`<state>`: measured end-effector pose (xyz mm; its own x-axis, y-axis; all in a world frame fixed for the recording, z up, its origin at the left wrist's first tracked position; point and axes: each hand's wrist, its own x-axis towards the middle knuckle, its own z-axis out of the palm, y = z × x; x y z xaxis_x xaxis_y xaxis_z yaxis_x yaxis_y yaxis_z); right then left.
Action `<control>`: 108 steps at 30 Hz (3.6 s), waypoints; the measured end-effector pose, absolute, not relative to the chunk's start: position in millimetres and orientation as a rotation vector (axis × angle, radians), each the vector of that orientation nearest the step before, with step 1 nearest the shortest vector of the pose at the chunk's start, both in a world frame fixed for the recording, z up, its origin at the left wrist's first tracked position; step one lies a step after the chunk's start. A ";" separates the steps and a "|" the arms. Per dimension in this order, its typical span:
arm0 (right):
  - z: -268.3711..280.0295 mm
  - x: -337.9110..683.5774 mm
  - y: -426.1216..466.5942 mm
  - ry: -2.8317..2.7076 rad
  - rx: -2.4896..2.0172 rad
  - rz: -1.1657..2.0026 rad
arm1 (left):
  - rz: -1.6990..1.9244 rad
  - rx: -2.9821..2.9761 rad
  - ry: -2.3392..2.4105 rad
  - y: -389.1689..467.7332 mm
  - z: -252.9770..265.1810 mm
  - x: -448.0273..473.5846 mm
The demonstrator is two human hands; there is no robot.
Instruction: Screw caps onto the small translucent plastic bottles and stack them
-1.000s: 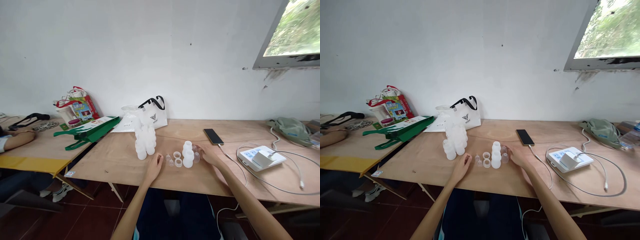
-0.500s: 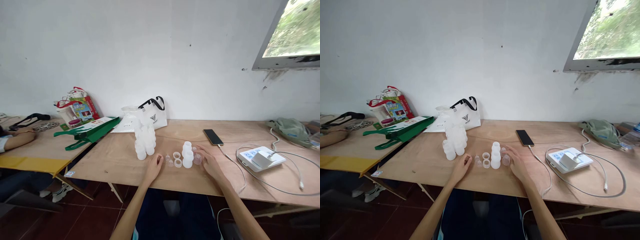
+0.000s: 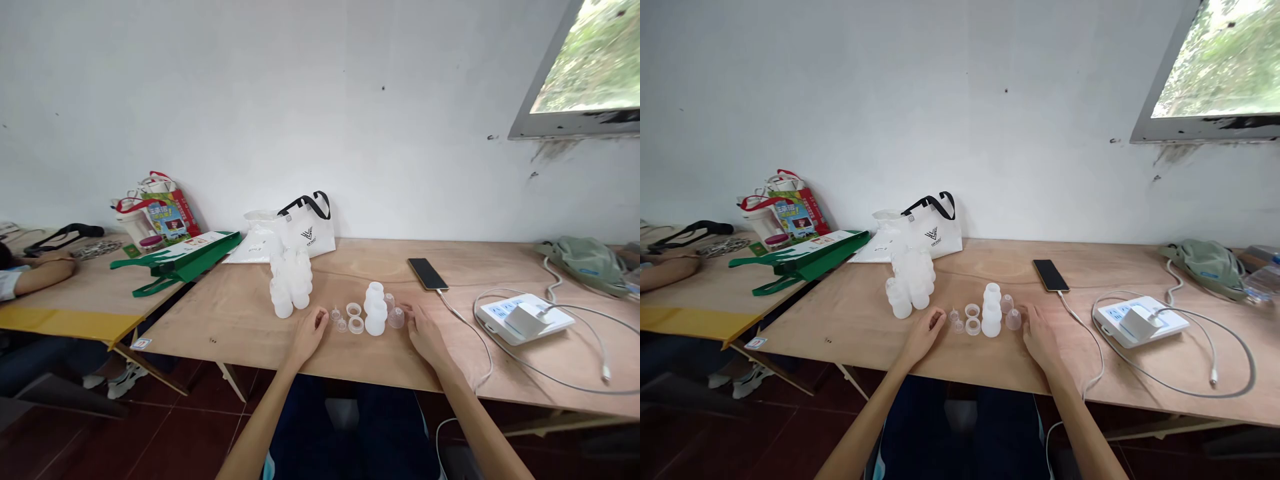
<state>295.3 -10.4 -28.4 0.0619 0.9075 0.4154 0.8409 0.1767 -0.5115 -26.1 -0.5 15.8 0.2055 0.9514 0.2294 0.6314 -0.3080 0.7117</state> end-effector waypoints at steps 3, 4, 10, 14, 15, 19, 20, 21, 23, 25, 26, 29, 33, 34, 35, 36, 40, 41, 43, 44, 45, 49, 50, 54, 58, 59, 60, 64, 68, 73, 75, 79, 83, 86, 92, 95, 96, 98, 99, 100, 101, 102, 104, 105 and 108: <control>-33.3 295.6 -10.4 -1.846 -1.785 -0.030 | 0.952 2.042 1.399 -1.8 16.8 -24.9; -33.8 295.6 -10.3 -1.882 -1.801 -0.071 | 0.963 2.052 1.380 -2.1 17.0 -24.5; -32.9 296.2 -10.2 -2.005 -1.816 -0.195 | 0.958 2.128 1.324 0.1 12.7 -24.4; -34.0 297.6 -9.5 -2.026 -1.817 -0.223 | 0.957 2.143 1.308 1.7 9.8 -24.8; -34.5 297.8 -9.3 -2.027 -1.817 -0.228 | 0.959 2.144 1.305 1.9 9.7 -24.9; -36.2 298.5 -8.5 -2.025 -1.810 -0.239 | 0.948 2.161 1.307 2.3 10.1 -24.6; -36.4 298.6 -8.4 -2.027 -1.803 -0.239 | 0.946 2.163 1.311 2.5 10.0 -24.6; -36.5 298.6 -8.4 -2.030 -1.795 -0.238 | 0.946 2.165 1.311 2.7 9.8 -24.5; -36.3 298.6 -8.4 -2.034 -1.782 -0.233 | 0.945 2.173 1.305 3.1 8.9 -24.6; -35.7 298.3 -8.5 -2.036 -1.778 -0.224 | 0.937 2.184 1.298 3.3 7.8 -24.9; -35.3 298.2 -8.5 -2.035 -1.779 -0.220 | 0.931 2.189 1.299 3.4 7.2 -25.0; -33.7 297.9 -9.0 -2.033 -1.785 -0.212 | 0.913 2.208 1.294 3.8 5.8 -25.4; -32.2 297.6 -10.2 -2.042 -1.789 -0.207 | 0.912 2.279 1.248 5.0 4.0 -25.0; -32.1 297.4 -10.5 -2.042 -1.791 -0.206 | 0.909 2.291 1.248 5.4 3.4 -25.0; -31.8 297.0 -10.9 -2.041 -1.793 -0.203 | 0.906 2.299 1.254 5.8 2.7 -24.9; -31.4 296.4 -11.2 -2.032 -1.797 -0.198 | 0.900 2.305 1.259 6.1 2.0 -25.0; -24.1 291.9 -12.8 -1.896 -1.805 -0.114 | 0.893 2.322 1.260 6.9 0.5 -25.8; -20.4 290.2 -13.6 -1.825 -1.787 -0.074 | 0.894 2.323 1.261 6.7 0.7 -26.0; -10.8 286.0 -16.3 -1.665 -1.699 0.014 | 0.889 2.328 1.263 6.1 1.8 -26.2; -5.6 283.6 -18.5 -1.581 -1.638 0.050 | 0.880 2.332 1.265 5.7 2.5 -26.2; -0.6 280.9 -21.4 -1.505 -1.572 0.076 | 0.868 2.337 1.269 5.3 3.1 -26.2; 13.6 265.5 -38.6 -1.366 -1.378 0.079 | 0.832 2.352 1.293 4.3 4.8 -25.7; 15.2 260.2 -43.4 -1.413 -1.343 0.088 | 0.841 2.348 1.288 4.2 5.3 -25.4; 16.5 232.2 -57.2 -1.848 -1.261 0.174 | 0.920 2.273 1.261 2.7 9.5 -23.8; 12.1 204.6 -57.8 -2.046 -1.384 0.195 | 0.910 2.227 1.273 0.7 13.5 -22.4; 10.0 200.1 -56.6 -2.045 -1.451 0.168 | 0.898 2.233 1.272 0.4 13.9 -22.1; 7.7 197.1 -55.2 -2.043 -1.518 0.138 | 0.890 2.240 1.272 0.3 14.1 -21.9; -0.9 195.9 -50.3 -2.079 -1.688 0.054 | 0.892 2.241 1.281 -0.2 14.7 -21.1; -1.7 200.1 -48.2 -2.087 -1.739 0.040 | 0.899 2.235 1.267 -0.8 15.0 -21.1; 2.0 201.4 -48.6 -2.111 -1.694 0.080 | 0.901 2.243 1.264 -1.1 13.0 -21.6; 2.2 201.0 -49.0 -2.148 -1.666 0.102 | 0.889 2.240 1.258 -1.5 12.8 -21.3; 0.6 199.9 -49.3 -2.208 -1.625 0.107 | 0.875 2.227 1.250 -3.6 14.5 -20.4; -0.4 199.3 -48.8 -2.229 -1.617 0.061 | 0.826 2.271 1.221 -6.2 16.3 -20.8; 0.1 198.6 -48.3 -2.243 -1.627 0.028 | 0.777 2.345 1.212 -6.8 15.0 -22.2; 1.3 195.5 -48.3 -2.282 -1.683 -0.045 | 0.764 2.399 1.199 -1.7 7.0 -23.7; 3.3 194.9 -49.3 -2.289 -1.658 -0.020 | 0.789 2.388 1.163 1.1 3.4 -23.7; 4.4 194.8 -49.7 -2.288 -1.635 0.006 | 0.796 2.382 1.152 1.7 2.5 -23.6; 7.1 194.9 -50.8 -2.276 -1.577 0.079 | 0.815 2.361 1.144 1.9 1.4 -23.2; 8.6 194.9 -51.4 -2.270 -1.541 0.125 | 0.825 2.344 1.148 1.6 1.3 -22.9; 10.3 195.0 -51.9 -2.257 -1.503 0.174 | 0.838 2.316 1.156 0.9 1.4 -22.5; 11.9 195.0 -52.4 -2.245 -1.463 0.226 | 0.855 2.272 1.168 0.1 1.9 -22.2; 13.3 195.1 -52.8 -2.233 -1.423 0.274 | 0.876 2.212 1.180 -0.8 2.7 -21.9; 15.2 195.5 -53.0 -2.212 -1.362 0.340 | 0.928 2.068 1.192 -2.6 5.0 -21.5; 15.5 195.7 -52.8 -2.204 -1.344 0.357 | 0.948 2.010 1.185 -3.1 6.4 -21.5; 14.3 196.0 -51.9 -2.192 -1.321 0.373 | 0.943 2.029 1.118 -2.9 9.9 -21.6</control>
